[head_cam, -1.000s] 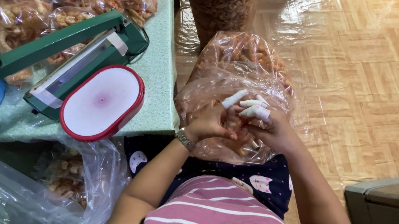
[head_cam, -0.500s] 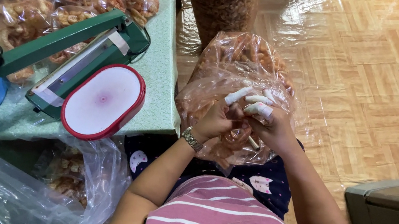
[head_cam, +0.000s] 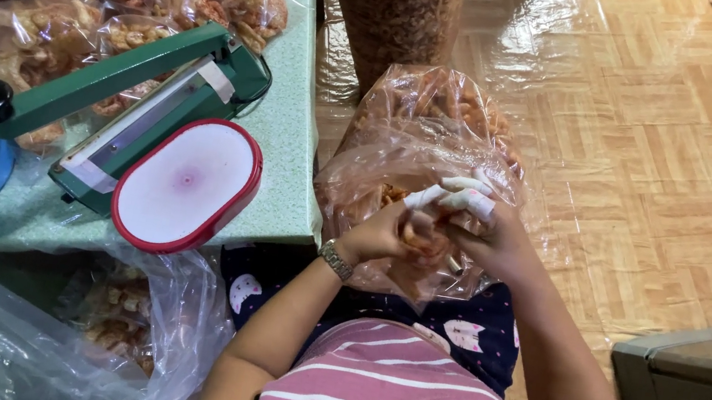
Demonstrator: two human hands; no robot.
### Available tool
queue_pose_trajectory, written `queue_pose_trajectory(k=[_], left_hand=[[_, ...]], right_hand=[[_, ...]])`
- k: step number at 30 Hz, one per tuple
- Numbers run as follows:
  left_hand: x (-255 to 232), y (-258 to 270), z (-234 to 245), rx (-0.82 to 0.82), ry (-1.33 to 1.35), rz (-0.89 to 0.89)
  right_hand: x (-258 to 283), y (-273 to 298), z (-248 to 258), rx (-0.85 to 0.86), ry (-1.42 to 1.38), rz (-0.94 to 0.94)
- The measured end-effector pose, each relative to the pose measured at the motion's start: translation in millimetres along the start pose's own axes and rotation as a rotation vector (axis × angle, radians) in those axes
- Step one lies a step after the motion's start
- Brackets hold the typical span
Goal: Manually packaging snacks by scooping them into small plastic bags and sealing the bags with a heat sealer.
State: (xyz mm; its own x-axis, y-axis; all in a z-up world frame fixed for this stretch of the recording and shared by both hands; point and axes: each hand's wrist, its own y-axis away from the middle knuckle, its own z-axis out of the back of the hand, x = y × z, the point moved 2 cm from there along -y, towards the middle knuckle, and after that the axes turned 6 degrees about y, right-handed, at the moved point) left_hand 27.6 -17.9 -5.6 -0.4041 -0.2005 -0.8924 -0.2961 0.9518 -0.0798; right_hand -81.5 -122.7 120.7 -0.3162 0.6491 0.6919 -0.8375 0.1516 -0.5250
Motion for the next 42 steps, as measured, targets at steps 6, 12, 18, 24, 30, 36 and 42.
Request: queue_pose_trajectory(k=[6, 12, 18, 24, 30, 36, 42], left_hand=[[-23, 14, 6, 0.09, -0.182, -0.105], [-35, 17, -13, 0.172, -0.169, -0.151], [-12, 13, -9, 0.122, 0.31, -0.101], [41, 7, 13, 0.138, 0.41, -0.081], [13, 9, -5, 0.1, 0.366, -0.086], [-42, 22, -40, 0.151, 0.35, -0.137], [-55, 37, -37, 0.107, 0.335, -0.125]], right_hand=[[14, -6, 18, 0.263, 0.391, 0.011], [13, -8, 8, 0.287, 0.331, 0.028], [19, -11, 3, 0.246, 0.292, 0.122], [25, -12, 2, 0.201, 0.22, 0.178], [14, -1, 3, 0.214, 0.149, 0.09], [1, 10, 0, 0.23, 0.052, 0.038], [7, 1, 1, 0.254, -0.081, 0.085]])
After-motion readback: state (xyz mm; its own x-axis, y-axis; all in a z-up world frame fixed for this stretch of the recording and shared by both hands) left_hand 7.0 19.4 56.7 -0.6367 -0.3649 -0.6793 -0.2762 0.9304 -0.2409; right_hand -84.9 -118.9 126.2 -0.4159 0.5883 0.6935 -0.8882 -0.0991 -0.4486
